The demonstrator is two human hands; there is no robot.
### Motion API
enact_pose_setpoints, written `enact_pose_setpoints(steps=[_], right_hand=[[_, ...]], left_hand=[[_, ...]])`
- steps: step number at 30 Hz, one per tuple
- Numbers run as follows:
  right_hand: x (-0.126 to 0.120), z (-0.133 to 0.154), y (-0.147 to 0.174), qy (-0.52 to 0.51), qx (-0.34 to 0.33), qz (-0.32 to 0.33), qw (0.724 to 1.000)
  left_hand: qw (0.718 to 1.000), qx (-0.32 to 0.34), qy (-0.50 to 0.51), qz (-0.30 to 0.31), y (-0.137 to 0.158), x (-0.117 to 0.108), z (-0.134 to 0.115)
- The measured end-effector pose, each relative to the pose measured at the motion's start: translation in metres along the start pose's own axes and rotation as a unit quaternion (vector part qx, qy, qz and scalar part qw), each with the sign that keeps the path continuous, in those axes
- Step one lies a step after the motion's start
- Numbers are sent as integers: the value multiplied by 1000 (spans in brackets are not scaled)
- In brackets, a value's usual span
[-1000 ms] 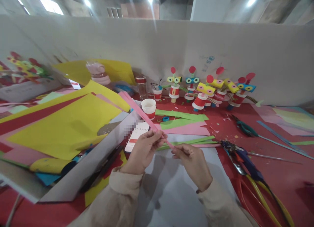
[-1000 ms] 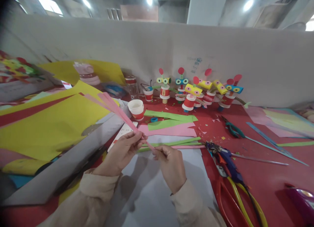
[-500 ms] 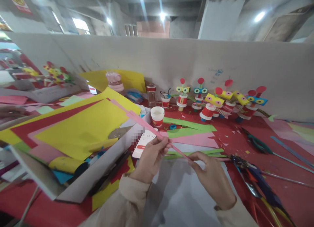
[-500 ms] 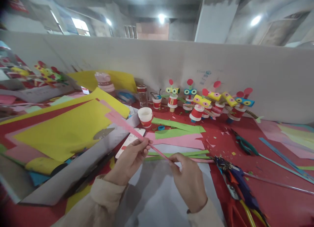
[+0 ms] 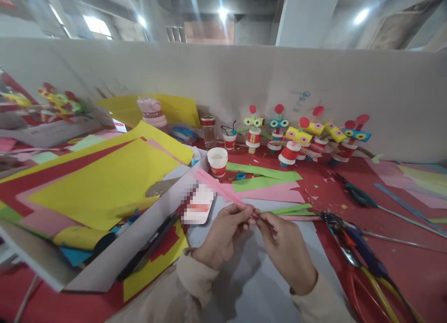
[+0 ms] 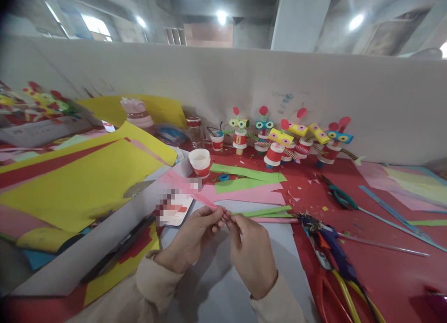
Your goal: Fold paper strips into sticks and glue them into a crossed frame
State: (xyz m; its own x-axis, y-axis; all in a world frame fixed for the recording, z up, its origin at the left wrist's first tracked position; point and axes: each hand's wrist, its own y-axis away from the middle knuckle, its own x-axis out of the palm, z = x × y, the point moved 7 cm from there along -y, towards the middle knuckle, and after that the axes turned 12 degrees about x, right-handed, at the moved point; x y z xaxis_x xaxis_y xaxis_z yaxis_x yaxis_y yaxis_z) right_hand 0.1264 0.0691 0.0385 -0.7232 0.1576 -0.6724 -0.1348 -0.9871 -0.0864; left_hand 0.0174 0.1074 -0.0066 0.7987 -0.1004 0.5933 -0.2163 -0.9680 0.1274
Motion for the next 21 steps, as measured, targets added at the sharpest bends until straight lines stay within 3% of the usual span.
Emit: enact_pose_setpoints(steps=[4, 8, 11, 17, 21], right_hand=[[1, 0, 0, -14, -1, 3, 1000], [0, 0, 1, 10, -4, -6, 1000], [-1, 1, 3, 25, -21, -14, 999], [-5, -3, 5, 110, -73, -86, 988], [-5, 1, 8, 176, -118, -122, 970]], left_hand=[[1000, -3, -2, 1, -1, -1, -2], [999, 27, 33, -32, -7, -12, -19], [998, 35, 50, -25, -9, -15, -29], [999, 30, 23, 9, -6, -10, -34], [999, 48, 22, -13, -8, -14, -39]])
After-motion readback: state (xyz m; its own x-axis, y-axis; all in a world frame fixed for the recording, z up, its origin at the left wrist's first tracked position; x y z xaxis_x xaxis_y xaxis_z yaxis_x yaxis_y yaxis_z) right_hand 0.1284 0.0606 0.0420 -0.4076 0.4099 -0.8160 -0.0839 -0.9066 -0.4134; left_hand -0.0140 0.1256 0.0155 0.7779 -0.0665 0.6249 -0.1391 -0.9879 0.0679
